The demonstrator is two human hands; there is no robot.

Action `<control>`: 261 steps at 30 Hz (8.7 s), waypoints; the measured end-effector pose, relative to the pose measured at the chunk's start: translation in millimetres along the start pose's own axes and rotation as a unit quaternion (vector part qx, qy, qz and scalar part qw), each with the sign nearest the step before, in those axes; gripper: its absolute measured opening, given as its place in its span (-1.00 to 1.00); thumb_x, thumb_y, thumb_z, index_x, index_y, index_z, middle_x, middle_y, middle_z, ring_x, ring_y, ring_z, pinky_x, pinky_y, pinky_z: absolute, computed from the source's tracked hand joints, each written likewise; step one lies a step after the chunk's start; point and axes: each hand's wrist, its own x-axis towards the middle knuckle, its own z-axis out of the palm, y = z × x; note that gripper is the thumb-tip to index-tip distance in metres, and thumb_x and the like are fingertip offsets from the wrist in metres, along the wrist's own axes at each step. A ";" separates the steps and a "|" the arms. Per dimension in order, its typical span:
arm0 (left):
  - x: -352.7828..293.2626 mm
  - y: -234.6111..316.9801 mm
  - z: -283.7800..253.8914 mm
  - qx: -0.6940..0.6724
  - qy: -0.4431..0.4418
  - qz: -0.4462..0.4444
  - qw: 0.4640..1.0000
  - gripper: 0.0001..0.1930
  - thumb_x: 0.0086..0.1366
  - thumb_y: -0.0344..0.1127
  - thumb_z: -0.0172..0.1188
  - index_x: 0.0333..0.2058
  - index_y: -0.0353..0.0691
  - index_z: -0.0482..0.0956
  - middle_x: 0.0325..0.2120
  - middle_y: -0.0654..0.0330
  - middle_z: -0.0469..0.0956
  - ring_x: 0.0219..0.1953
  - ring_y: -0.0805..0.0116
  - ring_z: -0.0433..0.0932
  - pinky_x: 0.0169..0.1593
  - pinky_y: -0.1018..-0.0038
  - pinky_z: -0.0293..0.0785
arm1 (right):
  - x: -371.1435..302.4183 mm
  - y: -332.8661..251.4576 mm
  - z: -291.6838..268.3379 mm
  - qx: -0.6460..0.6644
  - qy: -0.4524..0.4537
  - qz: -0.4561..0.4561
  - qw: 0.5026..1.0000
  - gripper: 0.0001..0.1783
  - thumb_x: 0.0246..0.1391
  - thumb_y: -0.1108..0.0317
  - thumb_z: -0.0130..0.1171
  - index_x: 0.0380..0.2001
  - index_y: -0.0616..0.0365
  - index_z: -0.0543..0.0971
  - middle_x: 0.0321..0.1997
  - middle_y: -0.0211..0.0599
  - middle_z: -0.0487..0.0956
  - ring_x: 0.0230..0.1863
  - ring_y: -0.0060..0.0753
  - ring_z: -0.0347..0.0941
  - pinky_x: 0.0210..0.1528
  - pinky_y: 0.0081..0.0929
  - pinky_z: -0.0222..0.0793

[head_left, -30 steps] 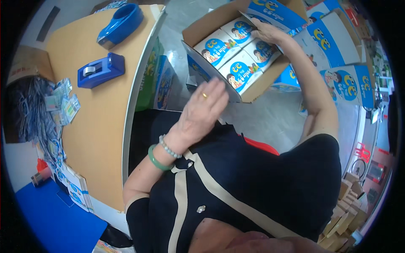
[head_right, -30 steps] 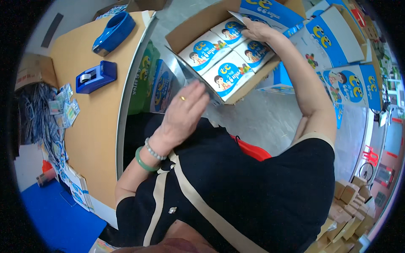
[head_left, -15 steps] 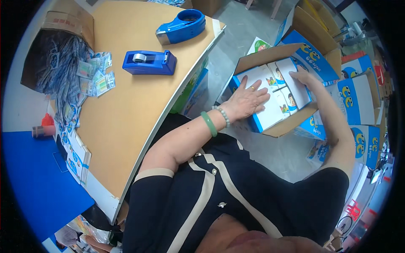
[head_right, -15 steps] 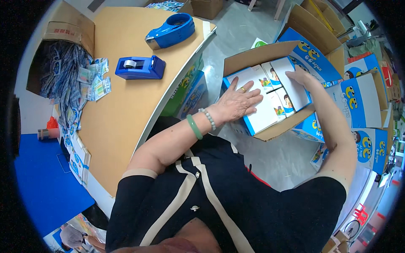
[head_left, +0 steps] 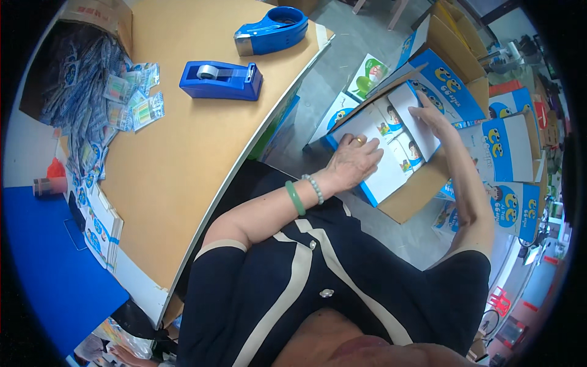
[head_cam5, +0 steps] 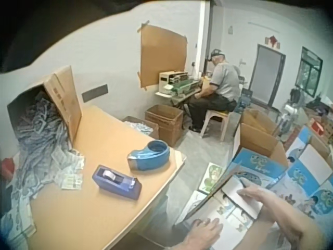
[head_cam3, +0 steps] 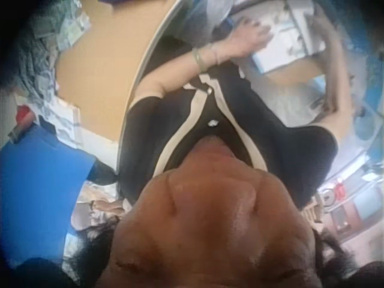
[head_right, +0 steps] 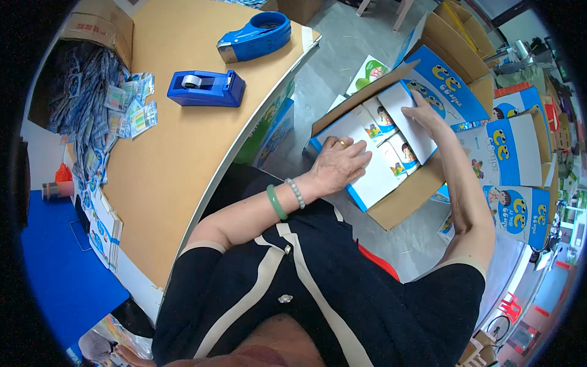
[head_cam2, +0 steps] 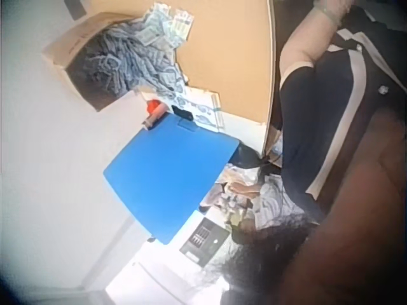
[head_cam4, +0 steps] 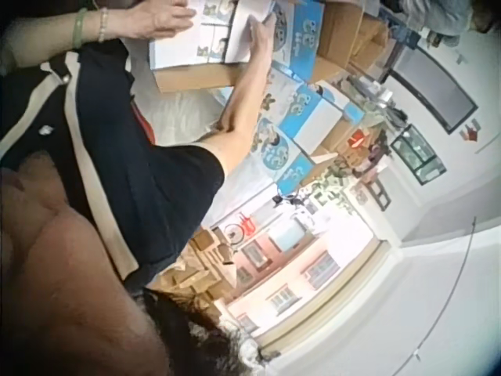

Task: Sorting small packets and placing them into cardboard boxes at a packaging station.

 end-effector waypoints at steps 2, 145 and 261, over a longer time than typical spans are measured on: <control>-8.4 4.1 3.6 0.053 0.032 0.016 0.998 -0.69 0.13 -0.34 0.12 -0.10 -0.07 0.50 -0.14 0.26 0.44 -0.11 0.24 0.42 -0.02 0.22 0.28 | 12.4 -13.0 3.6 -0.048 -0.046 -0.075 0.995 -0.07 0.01 0.19 0.21 0.41 -0.11 0.00 0.45 -0.02 0.05 0.45 -0.05 -0.06 0.42 -0.24 -0.12; 94.7 -49.9 30.2 -0.421 -0.078 -0.142 0.892 -0.67 0.16 -0.44 0.00 -0.07 -0.25 0.46 0.03 -0.14 0.44 0.05 -0.16 0.44 0.14 0.19 0.34 | -137.0 -8.9 66.0 0.618 0.030 -0.204 0.759 -0.43 0.07 0.35 0.27 0.14 0.22 0.35 0.09 -0.32 0.49 0.13 -0.43 0.38 0.27 -0.35 0.19; 98.2 -39.7 16.8 -0.317 -0.093 -0.087 0.940 -0.50 0.16 0.09 0.24 -0.08 -0.18 0.56 -0.10 0.14 0.56 0.05 0.24 0.44 0.35 0.18 0.00 | -41.7 -21.0 -37.4 0.199 -0.036 -0.290 0.935 -0.79 0.07 0.16 0.20 -0.44 0.06 0.60 -0.47 -0.62 0.49 -0.35 -0.73 0.33 -0.25 -0.64 0.22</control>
